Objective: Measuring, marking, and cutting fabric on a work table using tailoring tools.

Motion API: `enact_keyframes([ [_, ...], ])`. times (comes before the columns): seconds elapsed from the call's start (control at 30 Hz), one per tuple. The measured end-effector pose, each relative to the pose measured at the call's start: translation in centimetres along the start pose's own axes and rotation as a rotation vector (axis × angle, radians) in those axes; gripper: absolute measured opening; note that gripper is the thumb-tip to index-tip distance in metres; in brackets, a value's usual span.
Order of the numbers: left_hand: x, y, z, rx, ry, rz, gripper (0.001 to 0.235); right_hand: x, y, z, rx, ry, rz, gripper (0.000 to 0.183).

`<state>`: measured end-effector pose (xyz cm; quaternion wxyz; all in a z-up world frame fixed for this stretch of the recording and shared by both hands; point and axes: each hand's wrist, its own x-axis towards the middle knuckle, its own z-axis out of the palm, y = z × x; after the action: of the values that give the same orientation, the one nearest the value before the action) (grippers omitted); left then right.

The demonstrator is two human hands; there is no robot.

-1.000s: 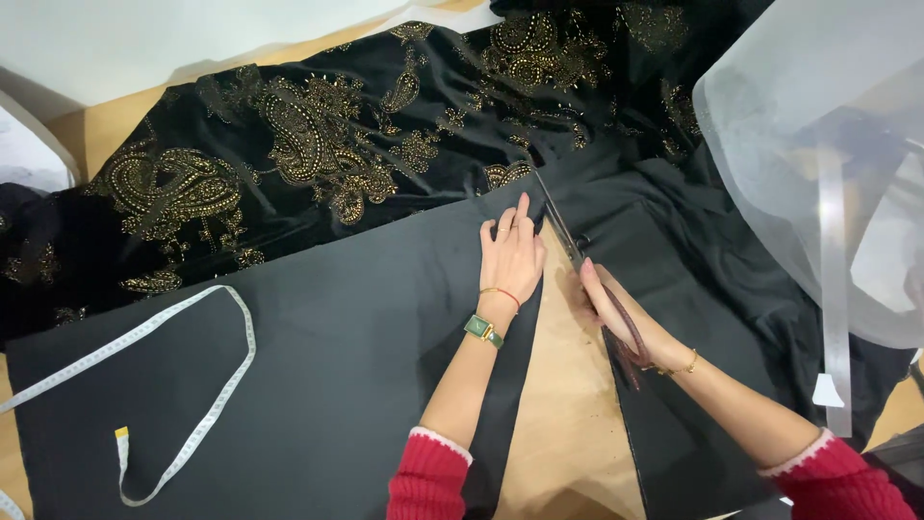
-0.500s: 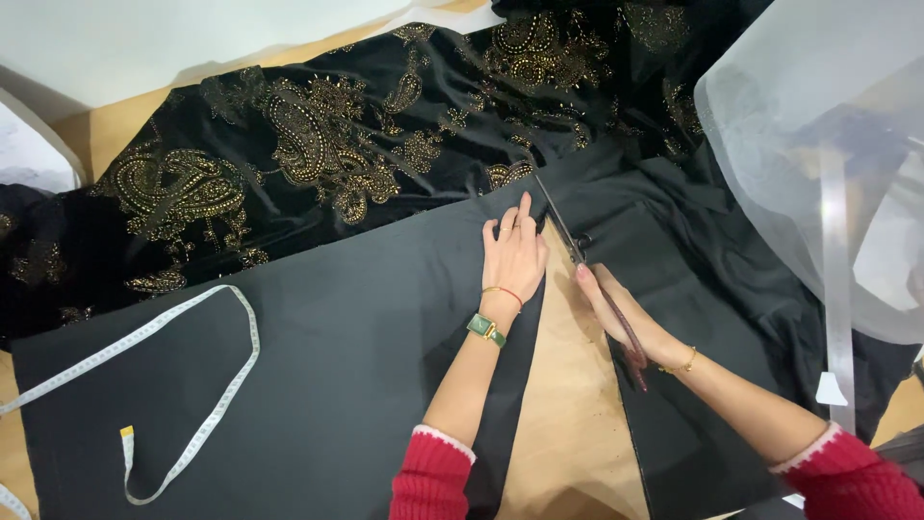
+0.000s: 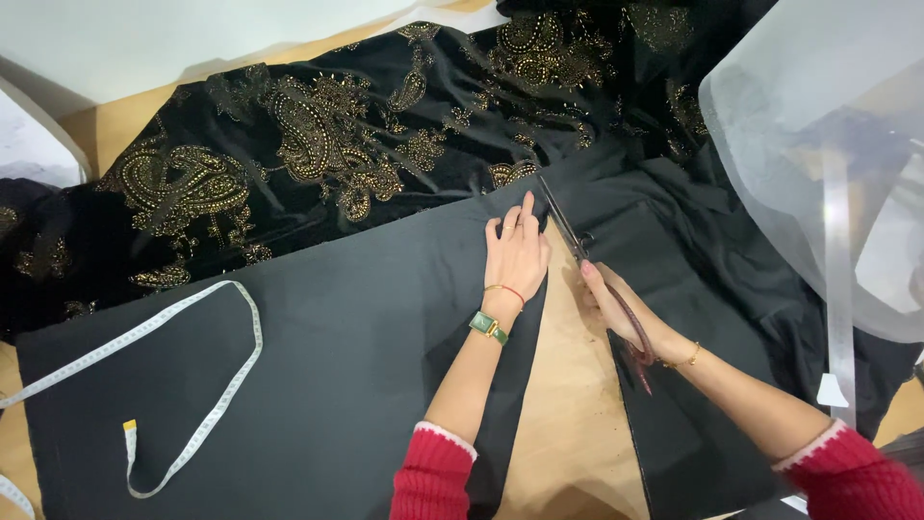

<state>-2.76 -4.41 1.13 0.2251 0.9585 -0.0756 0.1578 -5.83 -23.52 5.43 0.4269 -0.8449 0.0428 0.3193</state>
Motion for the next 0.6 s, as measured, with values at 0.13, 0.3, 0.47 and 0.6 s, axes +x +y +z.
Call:
enact_keyframes([
  [0.13, -0.1, -0.1, 0.5, 0.003, 0.002, -0.005, 0.015, -1.4, -1.7, -0.5, 0.03, 0.017, 0.023, 0.07],
  [0.3, -0.1, 0.0, 0.3, -0.014, -0.017, -0.016, 0.016, -1.4, -2.9, -0.2, 0.044, -0.002, 0.013, 0.066],
  [0.47, 0.0, 0.1, 0.0, 0.003, -0.004, -0.022, 0.016, -0.4, -0.8, -0.1, 0.13, 0.014, -0.02, 0.065],
  [0.6, -0.1, -0.1, 0.5, 0.029, 0.009, -0.021, 0.016, -0.7, -1.0, -0.3, 0.213, 0.001, -0.046, 0.062],
])
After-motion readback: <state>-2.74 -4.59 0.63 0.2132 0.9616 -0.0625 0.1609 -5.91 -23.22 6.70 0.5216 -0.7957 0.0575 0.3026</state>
